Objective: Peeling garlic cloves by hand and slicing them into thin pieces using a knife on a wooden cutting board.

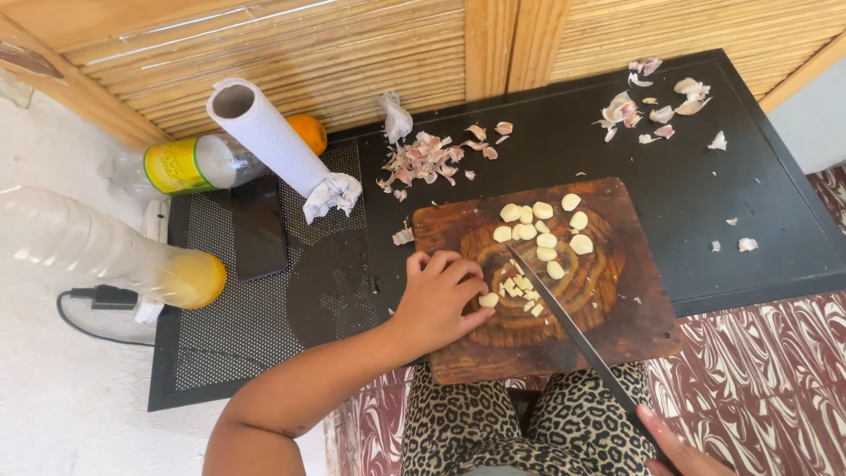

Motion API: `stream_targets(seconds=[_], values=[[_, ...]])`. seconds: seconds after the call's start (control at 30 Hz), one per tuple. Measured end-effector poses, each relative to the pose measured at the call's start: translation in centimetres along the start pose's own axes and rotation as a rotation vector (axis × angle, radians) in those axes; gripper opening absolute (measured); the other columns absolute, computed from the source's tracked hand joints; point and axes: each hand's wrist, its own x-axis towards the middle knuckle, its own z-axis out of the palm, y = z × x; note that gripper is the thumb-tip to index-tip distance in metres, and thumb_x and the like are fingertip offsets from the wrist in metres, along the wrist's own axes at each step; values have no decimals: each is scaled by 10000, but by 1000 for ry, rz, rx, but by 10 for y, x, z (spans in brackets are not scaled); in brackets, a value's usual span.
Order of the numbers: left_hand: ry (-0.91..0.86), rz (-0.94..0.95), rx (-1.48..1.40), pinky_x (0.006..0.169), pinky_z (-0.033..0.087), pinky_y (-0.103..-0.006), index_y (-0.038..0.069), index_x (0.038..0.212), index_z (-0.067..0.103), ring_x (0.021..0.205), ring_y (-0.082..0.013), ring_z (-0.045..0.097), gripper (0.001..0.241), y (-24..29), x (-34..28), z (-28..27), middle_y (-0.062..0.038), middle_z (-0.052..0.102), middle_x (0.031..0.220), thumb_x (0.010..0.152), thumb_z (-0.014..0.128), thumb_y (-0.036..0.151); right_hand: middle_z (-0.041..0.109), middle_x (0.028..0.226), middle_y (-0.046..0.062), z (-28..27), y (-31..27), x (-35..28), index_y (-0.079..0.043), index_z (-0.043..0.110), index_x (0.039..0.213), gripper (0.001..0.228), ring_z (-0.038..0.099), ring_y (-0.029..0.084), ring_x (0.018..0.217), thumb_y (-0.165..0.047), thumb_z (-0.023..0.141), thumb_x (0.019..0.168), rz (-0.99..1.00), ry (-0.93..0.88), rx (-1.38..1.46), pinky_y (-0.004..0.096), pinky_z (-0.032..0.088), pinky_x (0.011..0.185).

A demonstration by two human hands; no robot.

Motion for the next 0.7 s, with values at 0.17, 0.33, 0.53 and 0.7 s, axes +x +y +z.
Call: stream_targets(seconds=[0.17,0.33,0.53,0.7], values=[[0,-38,38,843,311,-479,214,865,753,1059,-231,512,236,0,-1,3,48,608,1011,831,815,439,804,1393,-187,60,-66,-62,-610,210,1532,960,445,-2,1486,-198,803,898,-70,58,-466,420,192,1278],[-2,-56,50,847,307,-479,217,868,762,1062,-233,516,228,2,-3,4,54,610,1007,831,815,435,719,839,-44,34,-17,-5,-472,-12,1585,1044,854,48,1093,-306,791,939,-289,-52,-742,292,306,1277],[-2,-52,57,839,313,-485,216,863,756,1057,-237,513,219,2,-2,2,52,606,1011,842,805,429,632,751,-78,42,-18,-12,-486,-17,1599,1004,829,26,906,-370,742,953,-337,45,-938,246,397,1118],[49,-46,73,832,310,-476,226,841,746,1039,-234,511,218,2,-3,3,58,592,984,821,829,427,707,769,-158,63,-40,-41,-555,54,1593,975,810,-93,976,-458,733,901,-312,221,-1086,92,499,971]])
